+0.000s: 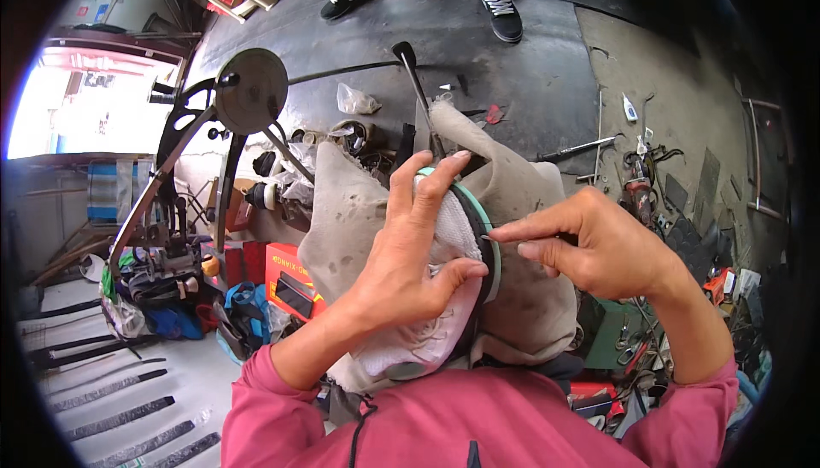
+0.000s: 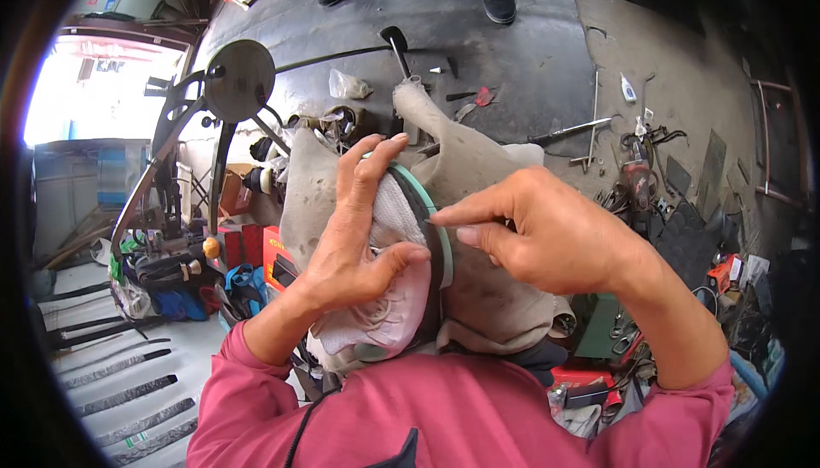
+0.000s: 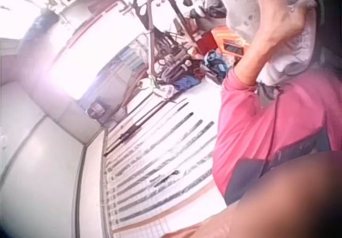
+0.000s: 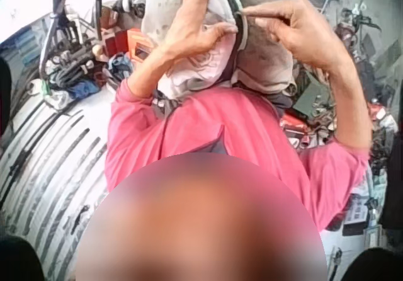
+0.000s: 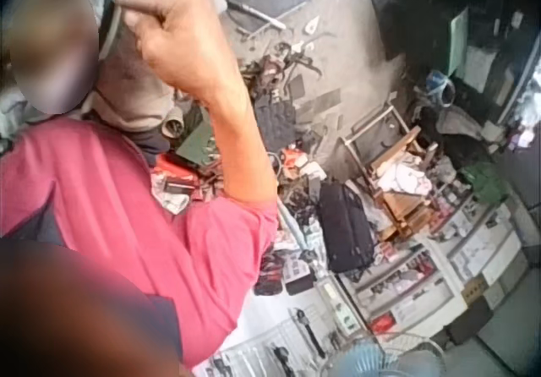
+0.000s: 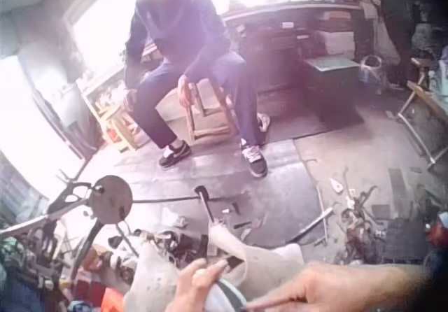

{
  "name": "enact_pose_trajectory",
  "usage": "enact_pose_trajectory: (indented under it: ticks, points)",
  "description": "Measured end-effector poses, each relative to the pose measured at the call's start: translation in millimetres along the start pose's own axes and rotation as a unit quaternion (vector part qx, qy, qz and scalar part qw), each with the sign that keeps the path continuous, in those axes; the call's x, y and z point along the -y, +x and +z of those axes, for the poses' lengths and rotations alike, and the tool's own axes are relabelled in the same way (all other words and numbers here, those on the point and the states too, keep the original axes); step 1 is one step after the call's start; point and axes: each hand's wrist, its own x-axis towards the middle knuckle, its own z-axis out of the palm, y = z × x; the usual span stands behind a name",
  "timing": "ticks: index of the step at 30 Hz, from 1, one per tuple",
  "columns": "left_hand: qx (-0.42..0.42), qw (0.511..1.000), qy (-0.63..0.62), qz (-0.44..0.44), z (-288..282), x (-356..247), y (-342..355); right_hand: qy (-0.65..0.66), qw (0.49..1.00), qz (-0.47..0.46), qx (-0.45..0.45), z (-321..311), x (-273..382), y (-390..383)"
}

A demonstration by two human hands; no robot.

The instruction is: The person uses a small metal awl to repeatedly poke and press along the side seam of a white sneaker held in a vise. The hands rotate the shoe slightly and continue the same poking action along the seam throughout the clip.

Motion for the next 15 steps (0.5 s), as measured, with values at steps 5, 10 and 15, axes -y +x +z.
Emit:
enact_pose_trajectory:
  ticks: [5,10,15]
  points:
    - [0.003,0.999,-0.034,-0.031,2,3,1,-0.219,0.955,-0.185,-0.080,12,-7,-1]
    - [0.010,0.998,-0.051,-0.029,2,6,2,-0.149,0.967,-0.185,-0.087,12,-23,3]
    - [0.023,0.997,-0.066,0.018,-2,13,7,0.156,0.986,-0.047,-0.014,5,-45,13]
